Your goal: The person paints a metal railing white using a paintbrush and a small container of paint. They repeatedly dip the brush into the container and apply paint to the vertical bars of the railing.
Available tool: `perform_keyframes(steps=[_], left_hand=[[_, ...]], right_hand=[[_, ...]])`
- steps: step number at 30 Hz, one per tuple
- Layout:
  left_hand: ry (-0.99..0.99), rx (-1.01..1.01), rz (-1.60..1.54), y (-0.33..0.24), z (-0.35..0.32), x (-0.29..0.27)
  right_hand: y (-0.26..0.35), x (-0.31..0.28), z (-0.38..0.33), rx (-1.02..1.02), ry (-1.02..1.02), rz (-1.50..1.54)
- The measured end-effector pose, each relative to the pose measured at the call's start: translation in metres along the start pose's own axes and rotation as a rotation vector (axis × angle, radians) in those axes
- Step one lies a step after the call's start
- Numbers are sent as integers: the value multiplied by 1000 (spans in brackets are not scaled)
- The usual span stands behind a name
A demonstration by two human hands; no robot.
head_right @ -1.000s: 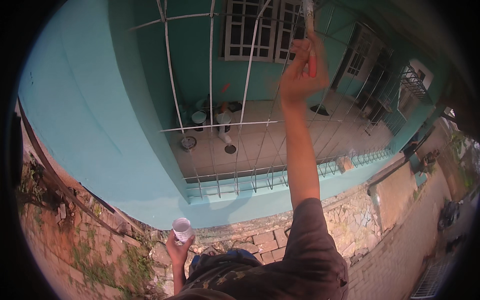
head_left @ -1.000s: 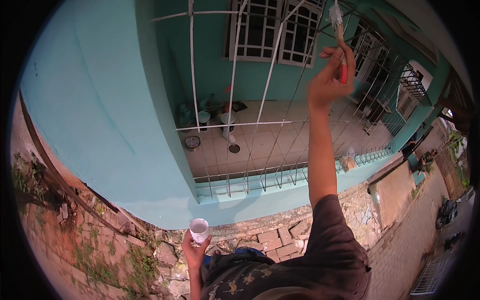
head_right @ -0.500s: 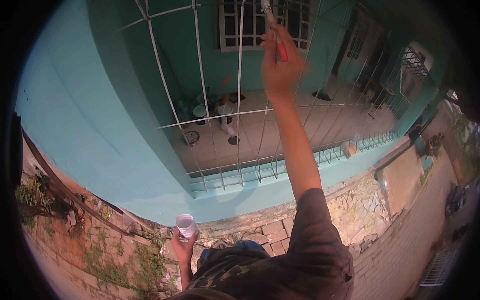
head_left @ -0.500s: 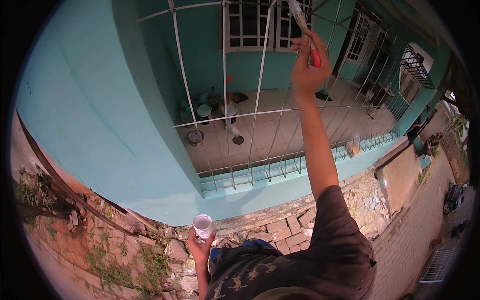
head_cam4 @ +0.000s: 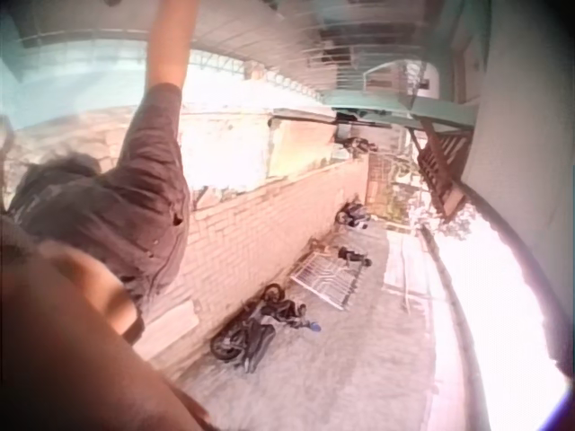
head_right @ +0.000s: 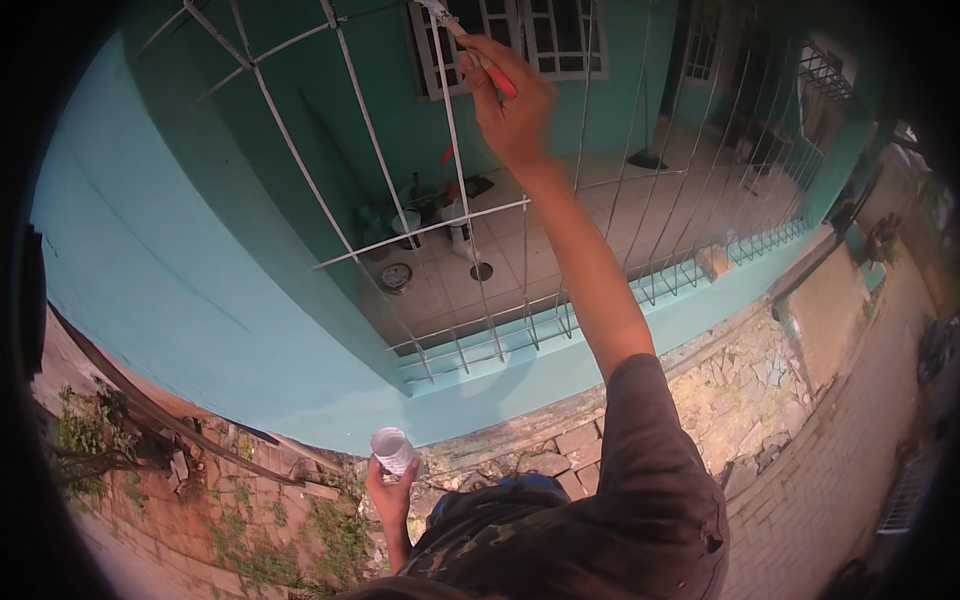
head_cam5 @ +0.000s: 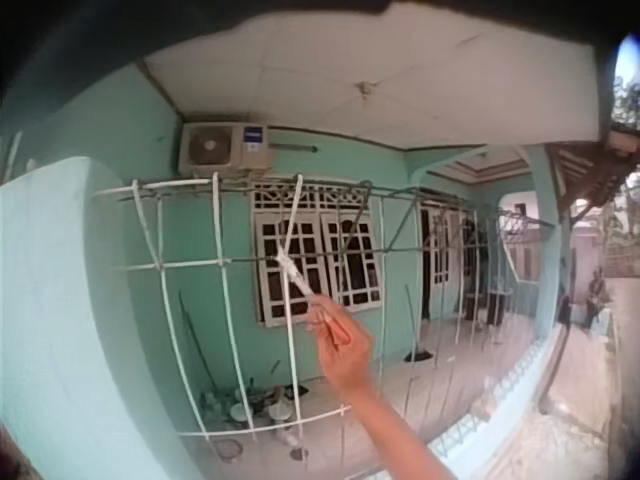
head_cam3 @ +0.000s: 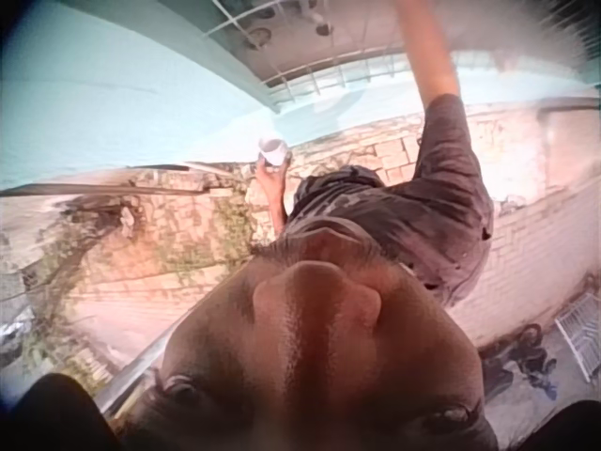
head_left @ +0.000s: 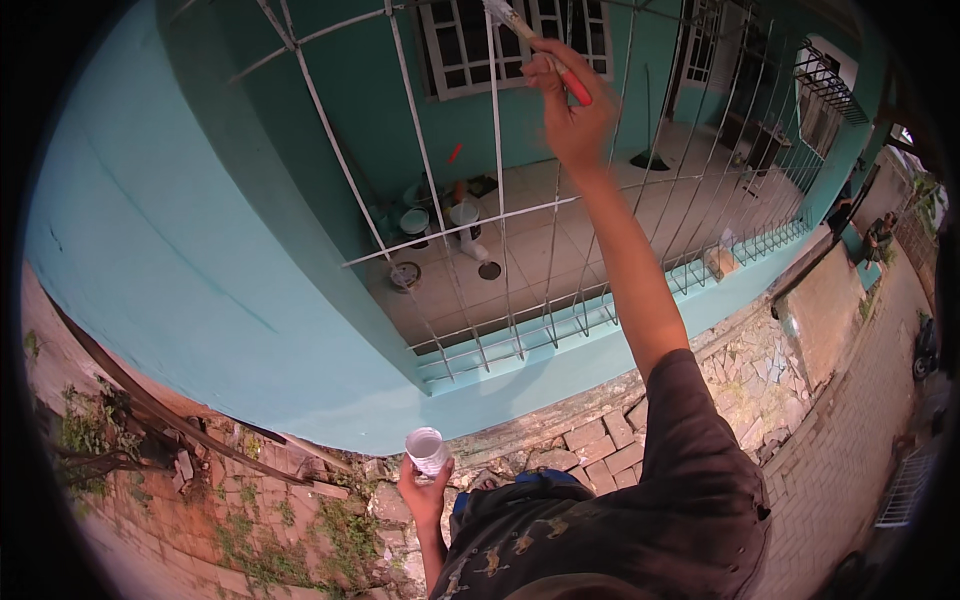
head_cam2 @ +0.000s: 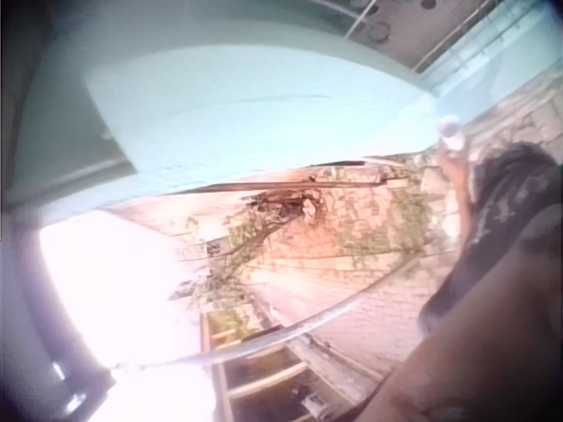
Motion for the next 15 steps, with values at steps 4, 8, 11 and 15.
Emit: perform_keyframes(steps=[4, 8, 11, 15], left_hand=[[-6, 22, 15, 5, -2, -2], [-4, 12, -14, 8, -1, -1], [-3, -5, -29, 1, -1, 1], [6, 22, -13, -5, 0, 1]], right_hand=[[-6, -11, 7, 73, -148, 62], [1, 2, -5, 126, -194, 121], [10, 28, -15, -35, -61, -16], [18, 28, -16, 31, -38, 96]])
Point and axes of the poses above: each hand's wrist, its own z-axis towards the middle knuckle, its own x-axis out of the palm, y = z × x, the point moved 3 cm from there along z, towards the middle knuckle
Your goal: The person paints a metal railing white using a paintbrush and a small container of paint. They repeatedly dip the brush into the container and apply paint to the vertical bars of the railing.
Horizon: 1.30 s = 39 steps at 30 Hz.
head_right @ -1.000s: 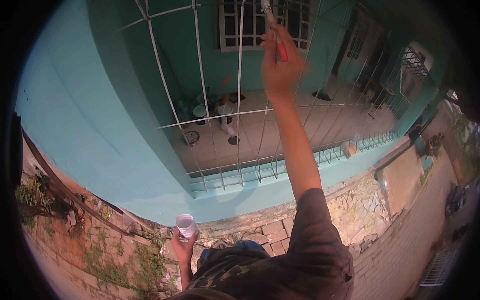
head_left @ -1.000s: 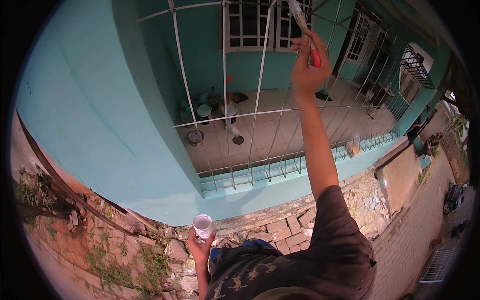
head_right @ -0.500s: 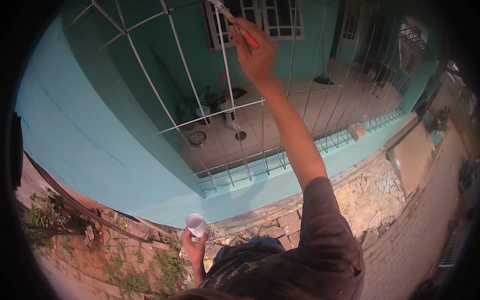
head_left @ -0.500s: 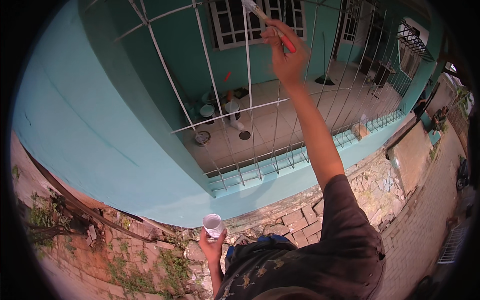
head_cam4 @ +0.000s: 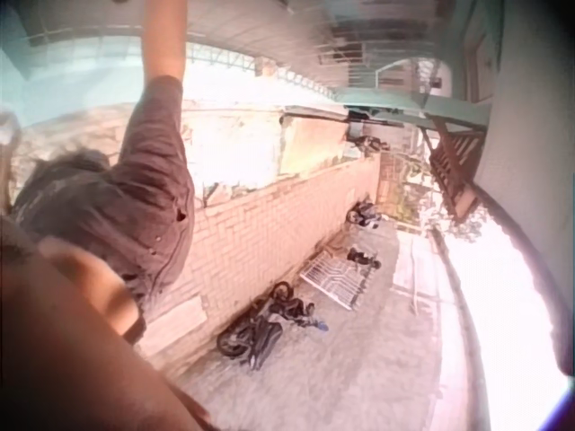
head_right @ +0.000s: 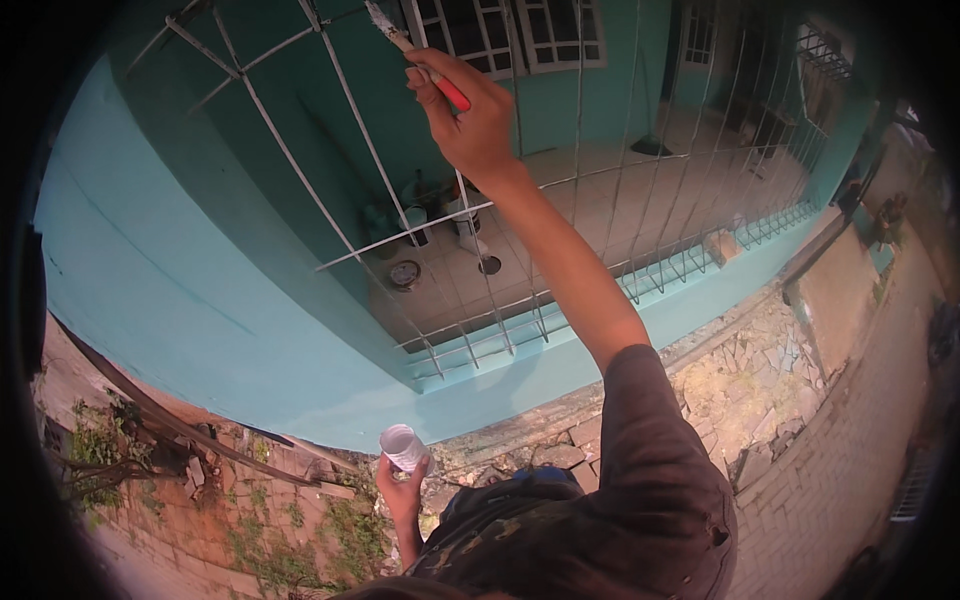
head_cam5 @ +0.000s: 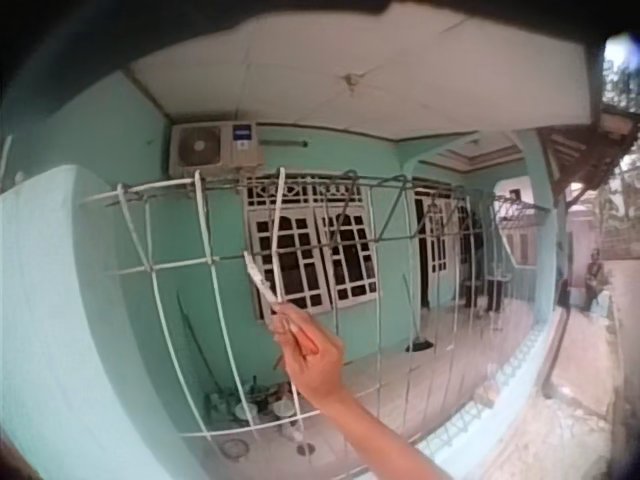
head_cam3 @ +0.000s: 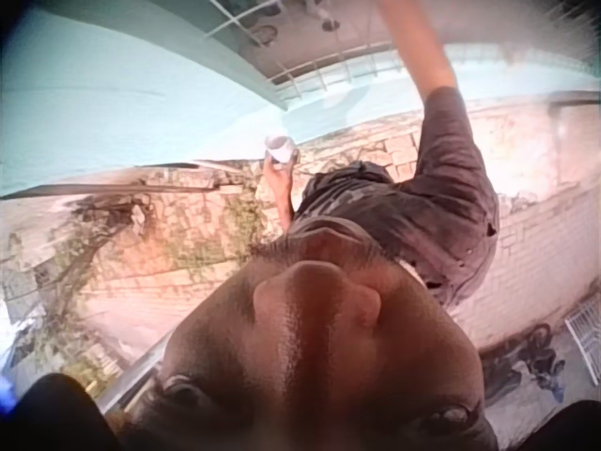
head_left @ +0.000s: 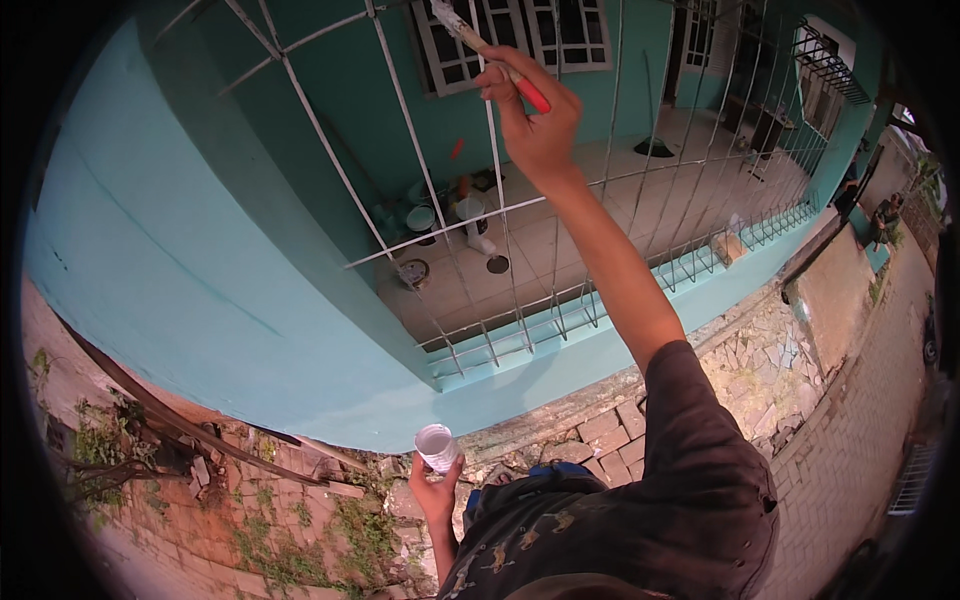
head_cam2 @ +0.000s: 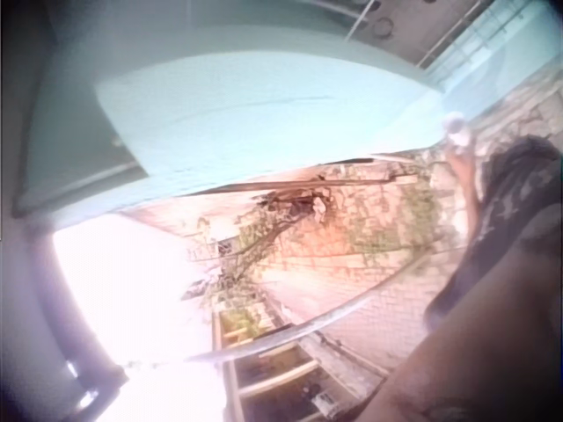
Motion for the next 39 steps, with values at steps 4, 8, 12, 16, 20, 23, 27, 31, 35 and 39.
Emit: perform_keyframes(steps=[4, 8, 12, 16, 20, 23, 27, 31, 35, 39], left_hand=[[-8, -4, 8, 5, 0, -2], [-19, -19, -10, 7, -1, -3], [-10, -16, 40, 10, -1, -3], [-14, -13, 57, 18, -1, -4], [-42, -14, 43, 20, -3, -7], [-33, -39, 33, 14, -5, -7], [-28, -32, 24, 18, -4, -6], [-32, -43, 61, 21, -4, -6], [-15, -34, 52, 17, -5, -3], [-21, -31, 78, 17, -6, -2]], right_hand=[[-4, -23, 13, 68, -144, -42], [4, -21, 11, -122, -177, -48], [17, 15, 9, -373, 96, -295], [-2, 31, -10, -357, 263, -375], [5, 19, -12, -334, 195, -297], [3, 26, -5, -319, 220, -361], [-9, 30, -21, -289, 310, -429], [3, 20, -12, -332, 185, -343], [0, 24, -1, -306, 256, -445], [-1, 18, -10, -305, 260, -439]])
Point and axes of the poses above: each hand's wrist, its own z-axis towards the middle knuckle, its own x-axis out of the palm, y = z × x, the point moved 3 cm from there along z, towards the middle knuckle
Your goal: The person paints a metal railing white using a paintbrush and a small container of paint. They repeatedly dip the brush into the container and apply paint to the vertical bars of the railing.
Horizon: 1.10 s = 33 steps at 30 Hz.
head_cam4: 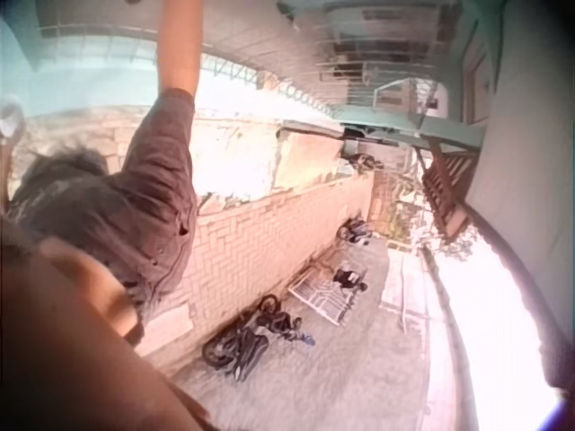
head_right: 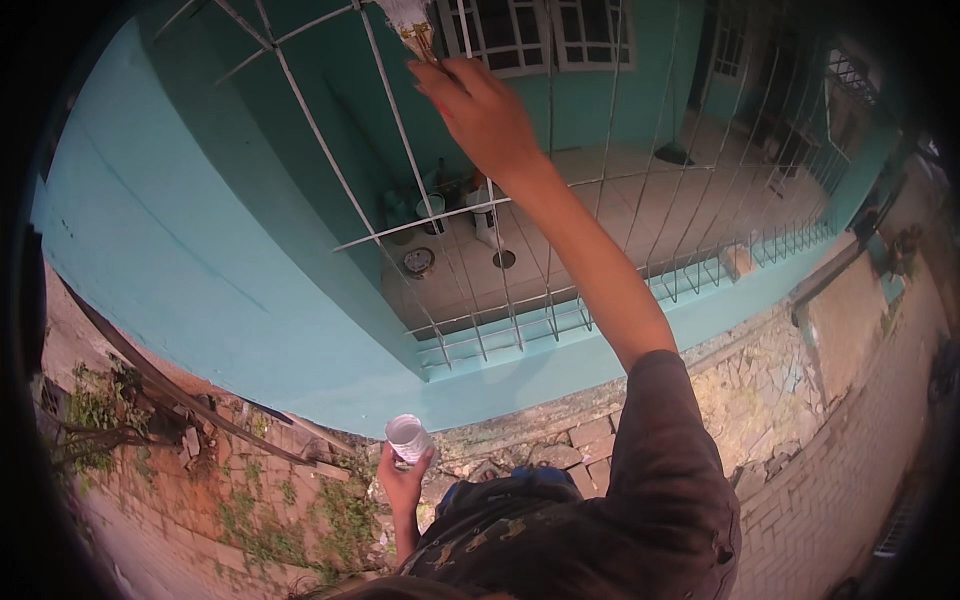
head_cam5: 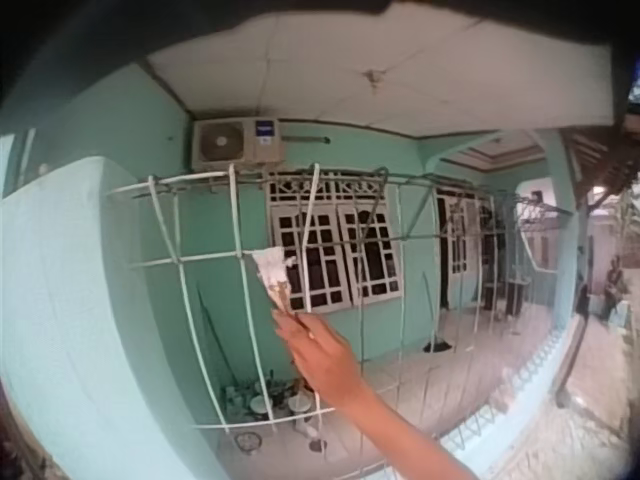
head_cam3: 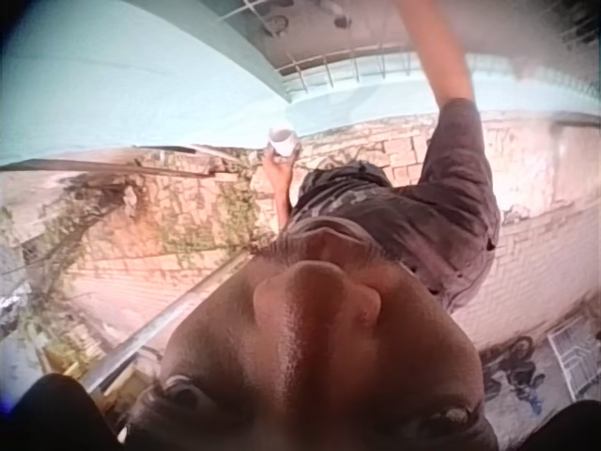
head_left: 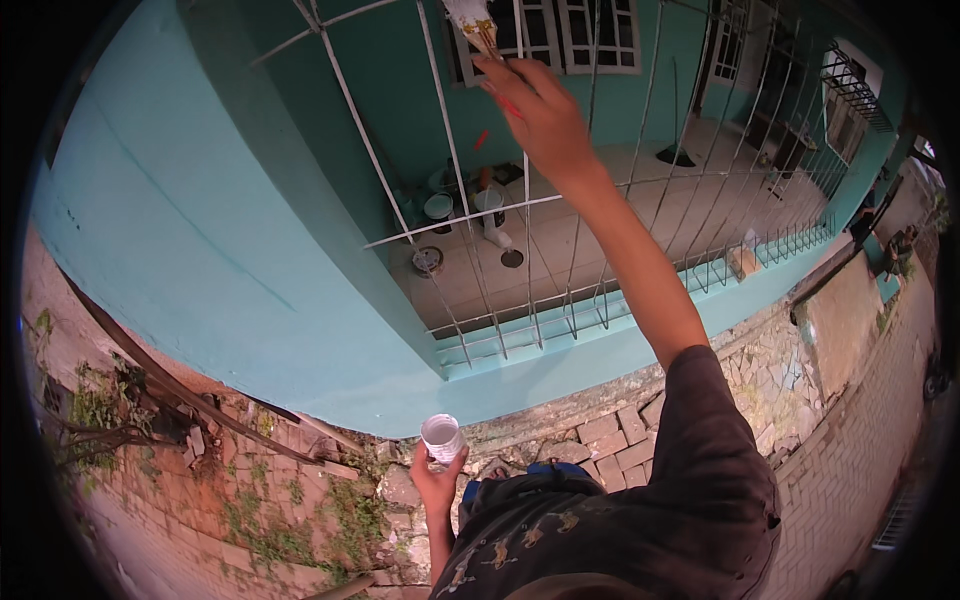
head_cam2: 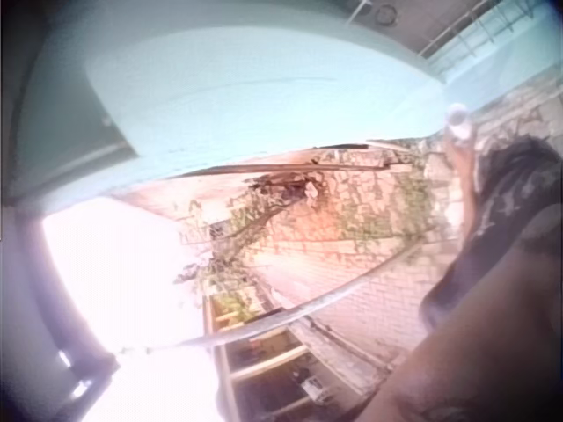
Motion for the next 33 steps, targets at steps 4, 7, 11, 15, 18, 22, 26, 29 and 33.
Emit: perform_keyframes(steps=[4, 7, 11, 15, 18, 22, 26, 29, 33], left_hand=[[10, -27, -33, -10, -1, 1], [12, 12, -25, -2, -2, 4], [7, 40, -20, -2, -4, 6], [7, 34, -63, -10, -4, 10], [21, 13, -39, -7, -9, 9], [37, 8, -47, -21, -8, 13], [38, -15, -12, -23, -10, 10], [3, -2, 7, -19, -14, 6], [-23, -10, -17, -19, -18, 2]], right_hand=[[-1, -12, 7, 6, -59, 14], [-7, -5, 1, 28, 33, -44], [-3, -14, -11, 89, 117, 10], [-9, -25, -5, 298, -179, 493], [-6, -16, 26, 493, -467, 943], [-17, 21, 33, 669, -596, 1269], [-7, 20, 16, 867, -661, 1122], [7, 4, 11, 826, -652, 1013], [4, 2, 23, 682, -656, 960]])
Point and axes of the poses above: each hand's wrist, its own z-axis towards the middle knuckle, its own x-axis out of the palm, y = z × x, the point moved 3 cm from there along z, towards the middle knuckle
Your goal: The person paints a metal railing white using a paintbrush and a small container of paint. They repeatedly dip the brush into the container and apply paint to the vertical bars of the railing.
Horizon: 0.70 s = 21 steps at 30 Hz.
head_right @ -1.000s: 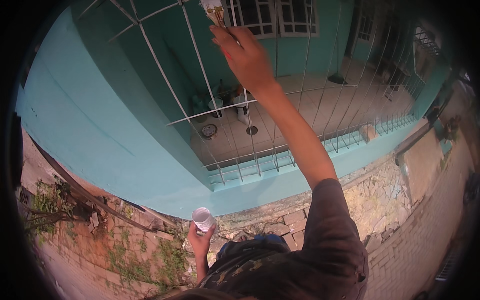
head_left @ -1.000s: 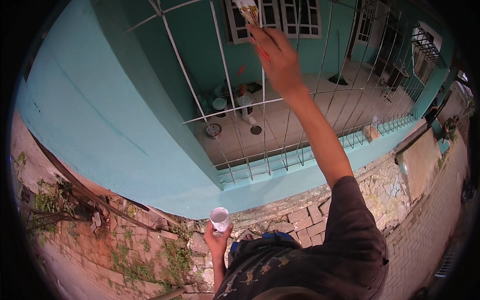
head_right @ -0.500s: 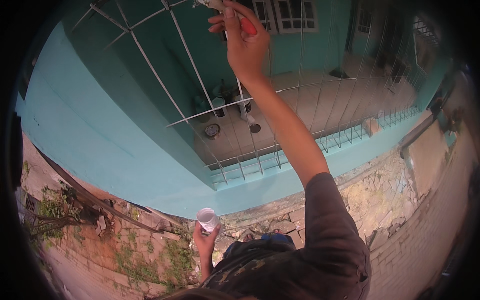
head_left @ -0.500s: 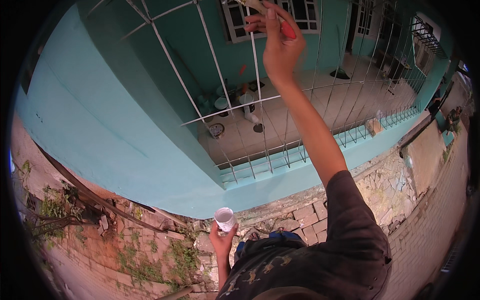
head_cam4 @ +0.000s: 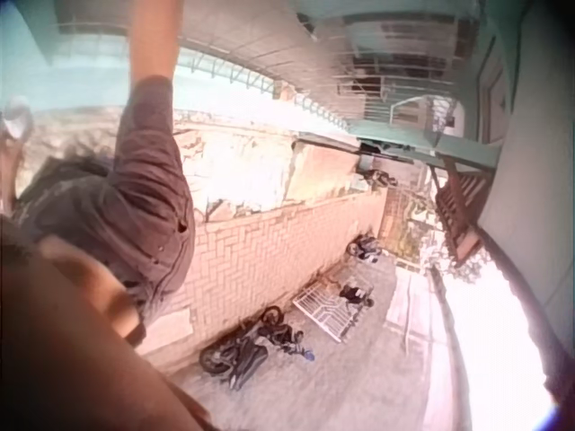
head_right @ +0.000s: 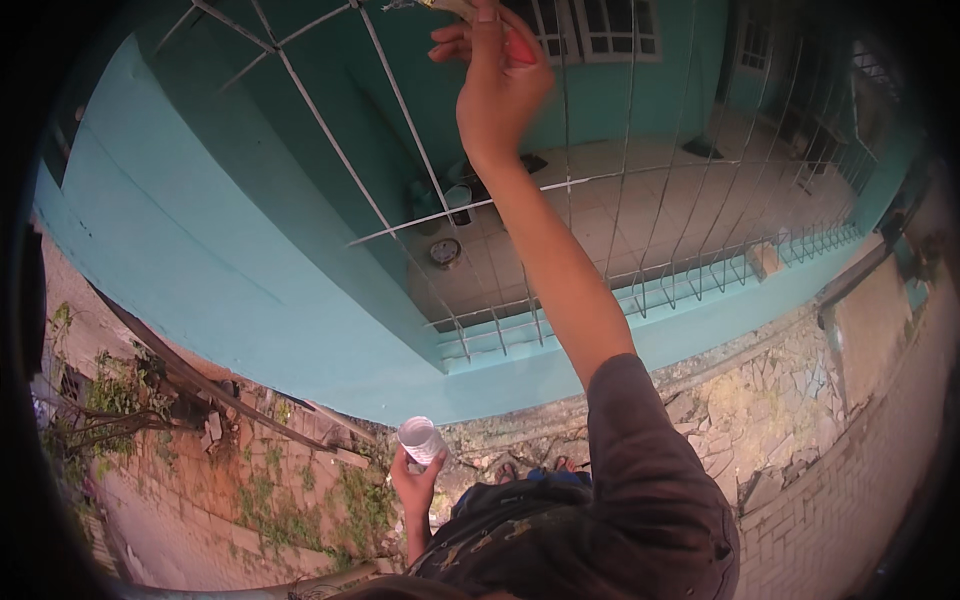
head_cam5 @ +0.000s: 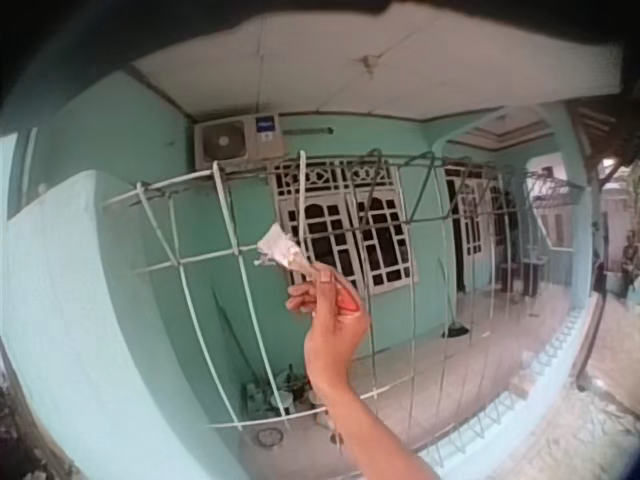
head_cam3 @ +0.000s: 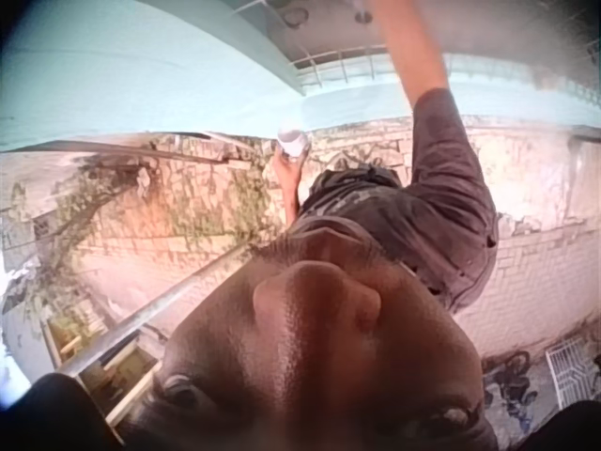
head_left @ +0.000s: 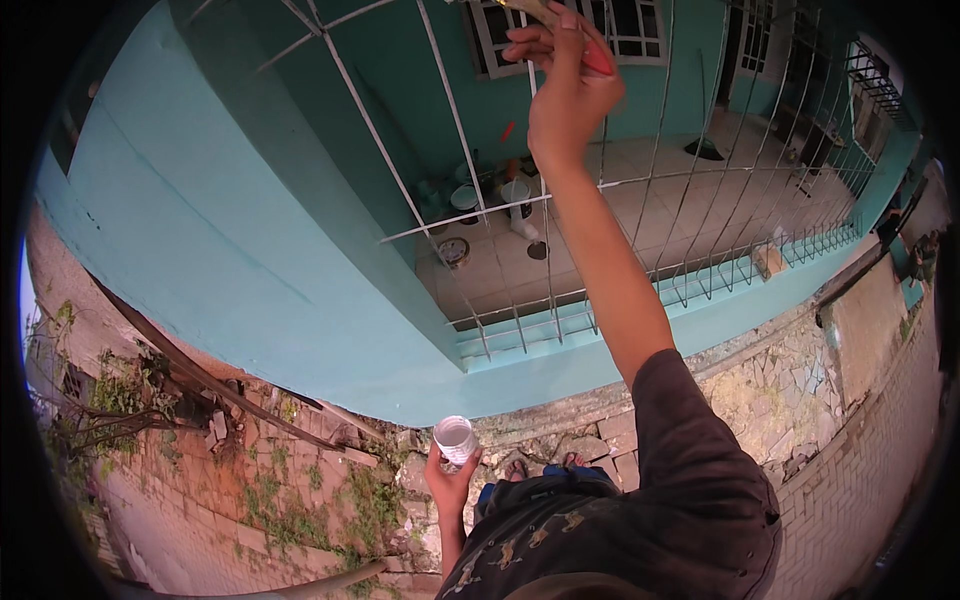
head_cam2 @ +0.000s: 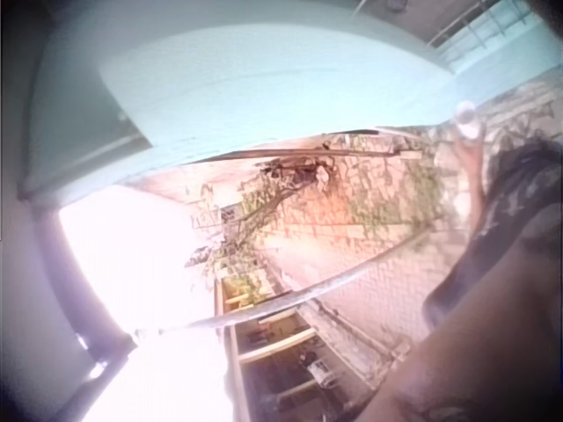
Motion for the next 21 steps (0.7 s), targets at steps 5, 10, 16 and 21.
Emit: perform_keyframes(steps=[5, 10, 16, 21], left_hand=[[1, -8, 22, -1, 0, -2], [-10, -3, 26, -4, 1, -2], [10, -1, 25, 4, 4, -2], [7, -9, 48, -2, 4, -3]], right_hand=[[-10, -15, 2, 105, -70, -34], [5, -6, 3, -20, -18, -65], [-13, -29, -2, 109, -104, -36], [3, -10, 1, 13, -13, -17]])
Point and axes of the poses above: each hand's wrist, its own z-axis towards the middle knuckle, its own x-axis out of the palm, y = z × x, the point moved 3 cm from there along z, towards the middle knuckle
